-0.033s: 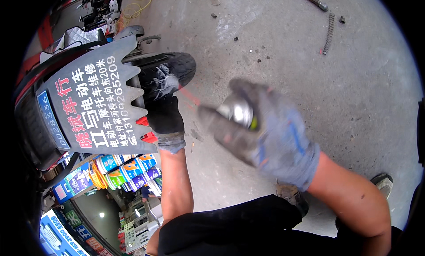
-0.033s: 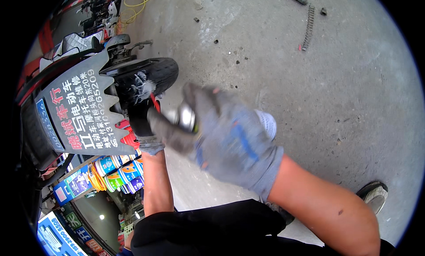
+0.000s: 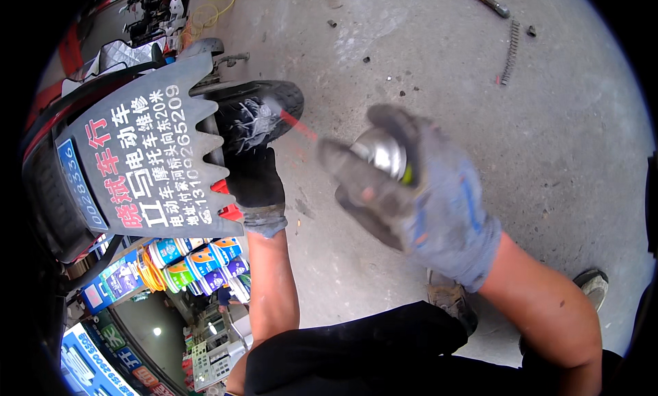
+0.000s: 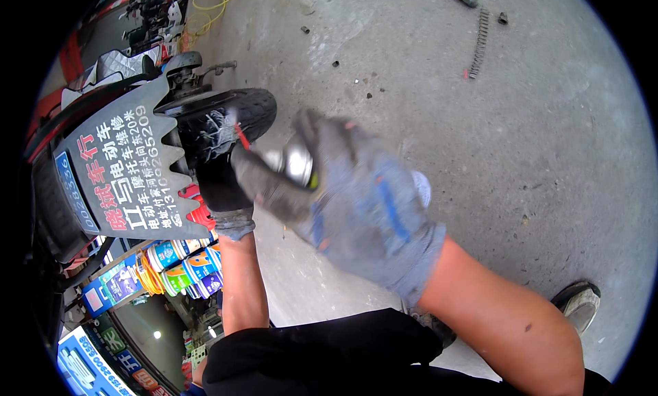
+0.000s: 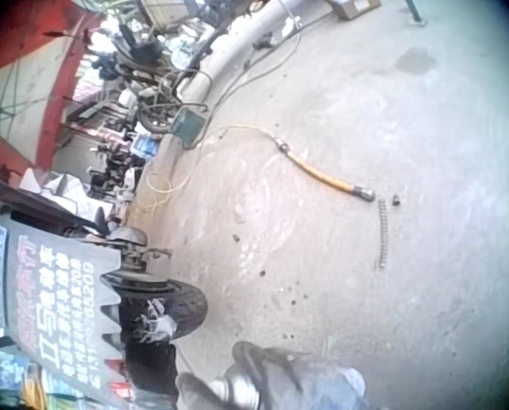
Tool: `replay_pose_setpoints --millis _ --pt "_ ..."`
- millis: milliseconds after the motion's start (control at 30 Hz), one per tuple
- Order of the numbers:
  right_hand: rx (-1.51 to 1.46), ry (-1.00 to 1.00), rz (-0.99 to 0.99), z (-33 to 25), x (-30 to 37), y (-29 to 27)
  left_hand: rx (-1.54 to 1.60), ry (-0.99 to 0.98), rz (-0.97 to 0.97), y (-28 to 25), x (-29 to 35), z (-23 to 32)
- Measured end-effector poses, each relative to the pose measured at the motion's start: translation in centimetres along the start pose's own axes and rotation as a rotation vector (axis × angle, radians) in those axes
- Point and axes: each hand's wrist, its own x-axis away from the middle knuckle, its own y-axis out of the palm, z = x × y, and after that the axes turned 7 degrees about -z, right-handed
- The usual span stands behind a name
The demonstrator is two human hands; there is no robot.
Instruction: The person sprays a white substance from a can onto the rear wheel and brake assembly of a red motorcycle. They then move to the front wheel and apply the same spray to the tire and surrounding components.
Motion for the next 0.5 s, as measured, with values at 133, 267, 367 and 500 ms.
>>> replay_pose_setpoints --millis 133,267,367,500 --pt "-0.068 0.004 -0.101 -0.5 0.4 -0.6 0.241 0.028 0.044 -0.3 0.0 -0.8" --pt "-0.139 0.049 0.004 0.0 0.1 0.0 -0.29 0.175 0.04 -2.0 1.0 -3.9" --pt "0.082 -0.059 -0.038 -0.8 0.4 -0.6 -0.19 0.031 0.143 -1.1 1.0 -4.6" --pt "0.066 0.07 0.035 -0.1 1.1 0.5 0.32 -0.175 0.265 1.1 0.4 -1.0"
